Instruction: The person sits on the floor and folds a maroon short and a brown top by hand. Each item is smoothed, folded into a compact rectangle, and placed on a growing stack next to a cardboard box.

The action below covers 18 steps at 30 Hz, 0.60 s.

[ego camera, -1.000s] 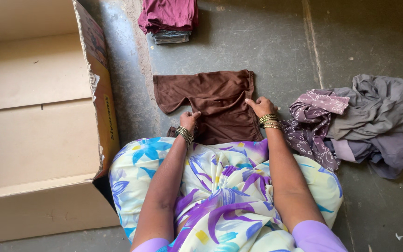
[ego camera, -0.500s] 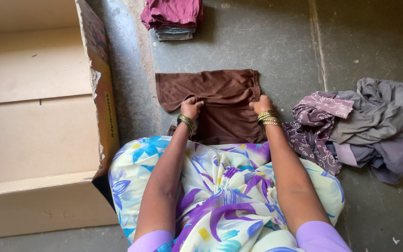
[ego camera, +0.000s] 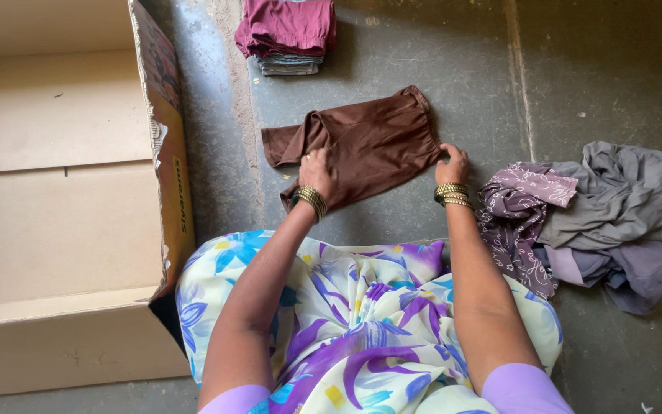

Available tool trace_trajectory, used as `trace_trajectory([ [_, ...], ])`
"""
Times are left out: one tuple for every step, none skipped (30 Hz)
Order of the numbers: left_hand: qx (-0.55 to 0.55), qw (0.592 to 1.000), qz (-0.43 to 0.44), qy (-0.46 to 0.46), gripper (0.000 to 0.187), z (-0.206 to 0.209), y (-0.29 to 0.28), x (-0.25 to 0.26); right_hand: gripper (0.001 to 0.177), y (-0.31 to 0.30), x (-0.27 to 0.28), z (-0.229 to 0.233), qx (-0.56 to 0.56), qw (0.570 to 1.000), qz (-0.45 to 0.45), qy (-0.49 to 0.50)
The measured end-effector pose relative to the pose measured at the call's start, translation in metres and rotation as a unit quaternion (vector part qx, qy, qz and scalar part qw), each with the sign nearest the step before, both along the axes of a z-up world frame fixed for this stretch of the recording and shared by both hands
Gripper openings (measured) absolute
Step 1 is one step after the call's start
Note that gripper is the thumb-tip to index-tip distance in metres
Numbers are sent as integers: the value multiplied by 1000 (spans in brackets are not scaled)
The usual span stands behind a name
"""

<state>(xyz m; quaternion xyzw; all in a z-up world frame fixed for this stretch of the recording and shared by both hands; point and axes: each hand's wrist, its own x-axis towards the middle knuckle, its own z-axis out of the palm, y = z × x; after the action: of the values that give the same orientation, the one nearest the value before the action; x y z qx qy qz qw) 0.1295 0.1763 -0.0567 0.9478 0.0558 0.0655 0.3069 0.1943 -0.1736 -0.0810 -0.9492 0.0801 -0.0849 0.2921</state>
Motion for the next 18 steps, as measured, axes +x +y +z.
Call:
trace_trajectory([
  [13,998,-40,56,51,5,-2,-19,54,-4,-10,-4,-36,999,30,-12],
  [26,990,-79,112,49,10,-4,-36,62,-6,-17,-8,-43,998,43,-11],
  [54,984,-105,134,54,13,-7,-48,69,-9,-20,-8,-51,997,55,-12],
  [82,976,-131,156,58,16,-9,-57,76,-10,-20,-8,-60,996,66,-12],
  [117,968,-147,168,55,16,-11,-63,77,-13,-18,-6,-31,998,49,14],
  [152,958,-162,180,53,15,-12,-67,78,-14,-14,-4,-2,999,32,41],
  [187,947,-176,192,50,13,-15,-71,80,-14,-11,-2,27,997,14,68],
  [195,940,-197,199,48,11,-20,-74,74,-15,-8,0,24,996,0,91],
  [205,932,-217,207,47,9,-22,-75,67,-13,-5,1,24,993,-14,113],
  [215,923,-236,214,46,8,-25,-76,61,-12,-3,3,23,990,-28,136],
  [230,921,-239,202,44,7,-26,-79,56,-9,0,3,15,990,-28,137],
  [245,919,-242,190,43,6,-27,-82,51,-5,2,3,6,990,-28,138],
  [260,917,-244,180,42,5,-27,-85,46,-2,2,3,-2,990,-27,140],
  [272,920,-224,171,43,4,-26,-85,39,0,3,3,-17,992,-35,123],
  [283,923,-204,163,45,2,-25,-88,33,1,1,2,-32,993,-42,108],
  [294,925,-184,156,46,0,-24,-90,29,3,0,1,-47,993,-49,93],
  [276,937,-168,133,48,-2,-23,-92,24,4,-1,0,33,993,-59,93],
  [258,948,-151,111,49,-5,-22,-92,20,3,0,1,113,987,-68,92],
])
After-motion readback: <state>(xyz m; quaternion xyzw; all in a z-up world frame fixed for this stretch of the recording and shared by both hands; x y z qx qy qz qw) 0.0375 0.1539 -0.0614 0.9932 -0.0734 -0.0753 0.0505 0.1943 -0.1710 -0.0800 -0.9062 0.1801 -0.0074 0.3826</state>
